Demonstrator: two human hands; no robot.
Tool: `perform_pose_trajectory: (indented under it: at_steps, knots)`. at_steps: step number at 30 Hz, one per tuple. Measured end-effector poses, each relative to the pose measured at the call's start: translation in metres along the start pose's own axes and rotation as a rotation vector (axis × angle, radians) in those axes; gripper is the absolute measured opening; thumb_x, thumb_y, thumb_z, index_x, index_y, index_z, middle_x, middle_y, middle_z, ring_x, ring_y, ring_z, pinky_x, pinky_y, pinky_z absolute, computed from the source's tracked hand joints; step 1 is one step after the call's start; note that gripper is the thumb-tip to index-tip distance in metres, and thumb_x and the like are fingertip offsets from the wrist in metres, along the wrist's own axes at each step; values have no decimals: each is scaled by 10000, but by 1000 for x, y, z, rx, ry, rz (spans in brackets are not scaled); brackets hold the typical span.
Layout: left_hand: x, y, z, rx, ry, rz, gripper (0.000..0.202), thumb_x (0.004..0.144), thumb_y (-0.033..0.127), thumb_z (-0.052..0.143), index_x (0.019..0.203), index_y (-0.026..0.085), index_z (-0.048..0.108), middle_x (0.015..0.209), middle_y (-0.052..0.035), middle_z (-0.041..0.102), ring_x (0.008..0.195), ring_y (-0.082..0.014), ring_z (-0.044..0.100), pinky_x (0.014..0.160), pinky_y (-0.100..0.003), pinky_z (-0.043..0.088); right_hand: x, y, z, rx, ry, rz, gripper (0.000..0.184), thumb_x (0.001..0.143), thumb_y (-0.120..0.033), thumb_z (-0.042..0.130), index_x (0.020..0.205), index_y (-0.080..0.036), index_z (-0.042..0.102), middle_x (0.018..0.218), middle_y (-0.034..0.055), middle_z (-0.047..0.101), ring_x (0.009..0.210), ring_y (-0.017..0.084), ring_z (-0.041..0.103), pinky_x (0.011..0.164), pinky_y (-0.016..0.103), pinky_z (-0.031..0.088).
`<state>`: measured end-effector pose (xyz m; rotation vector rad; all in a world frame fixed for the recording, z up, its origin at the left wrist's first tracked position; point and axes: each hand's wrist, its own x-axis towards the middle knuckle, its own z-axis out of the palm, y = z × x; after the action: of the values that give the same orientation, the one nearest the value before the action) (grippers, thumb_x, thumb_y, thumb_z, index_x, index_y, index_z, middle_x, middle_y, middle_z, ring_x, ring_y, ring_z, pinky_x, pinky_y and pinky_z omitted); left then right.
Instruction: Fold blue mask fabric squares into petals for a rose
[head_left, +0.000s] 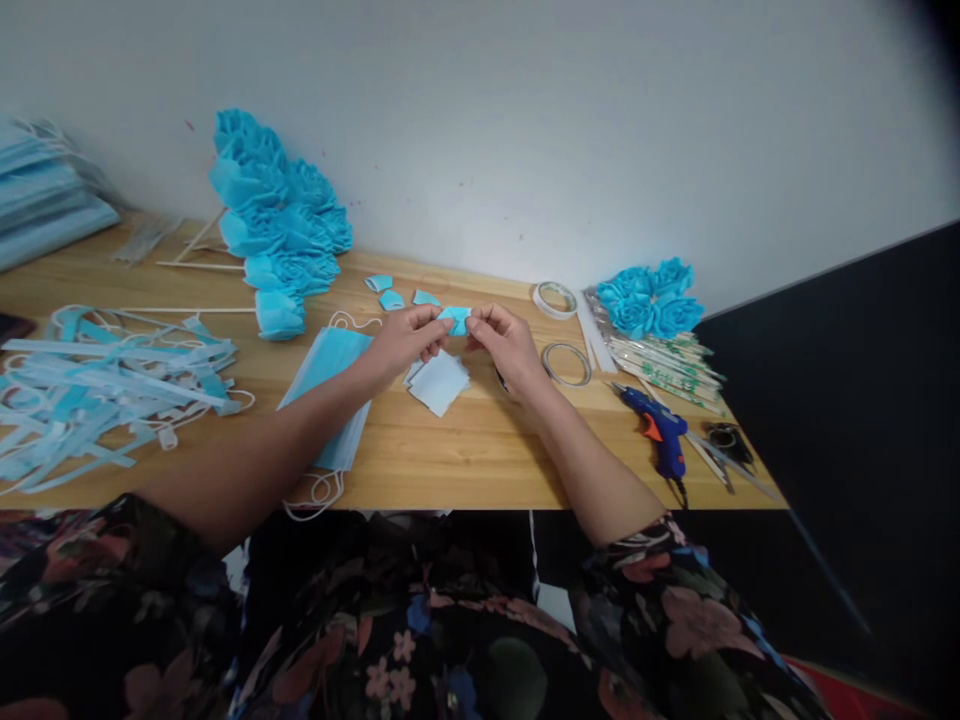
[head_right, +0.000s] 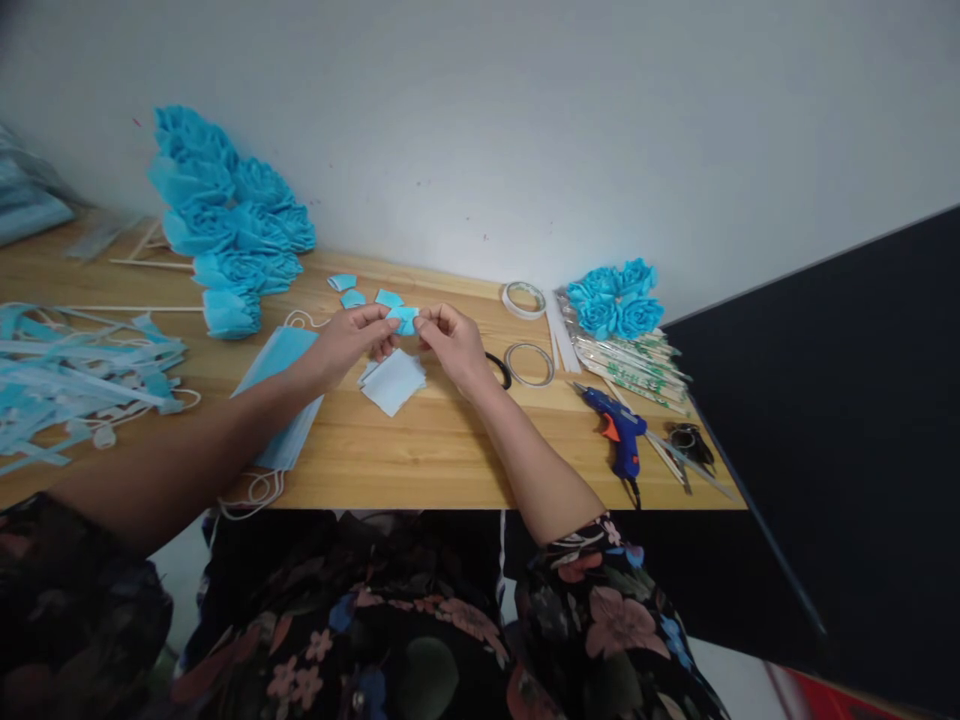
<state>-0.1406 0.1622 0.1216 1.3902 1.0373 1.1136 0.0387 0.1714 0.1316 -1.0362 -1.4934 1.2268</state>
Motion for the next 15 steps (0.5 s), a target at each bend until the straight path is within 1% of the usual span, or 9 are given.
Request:
perform_pose_trajectory:
  at_steps: [3,6,10,13,15]
  knots:
    - [-1,3,0,8,1,2,220,876,268,618,676,177,601,592,10,590,511,-84,508,494,-211,402,0,0,0,30,19,-15,286,761,-472,746,784,-221,610,747,-38,570,675,115,524,695,285,494]
    - [-1,3,1,37,23,6,230,862,250,617,644,180,593,568,16,569,493,-82,479,479,-215,372,1,0,1,35,20,-12,308,757,-496,749,779,-228,599,742,-39,563,687,120,521,701,283,499]
    - [1,1,1,54,36,3,221,849,215,614,634,178,578,574,16,574,482,-77,466,487,-222,369,0,1,2,22,1,-24,352,751,-534,764,790,-224,600,750,-38,572,688,119,527,706,284,501]
    - [1,1,1,47,26,-1,160,820,160,614,666,177,571,575,26,573,480,-73,466,493,-219,371,0,2,1,19,-8,-52,367,767,-550,758,796,-223,593,757,-37,568,682,116,534,711,285,498]
    - [1,1,1,7,20,2,79,792,128,620,746,180,584,592,36,583,490,-76,481,504,-216,383,0,2,0,15,7,-66,371,778,-561,751,801,-227,592,752,-37,565,678,117,531,706,282,495]
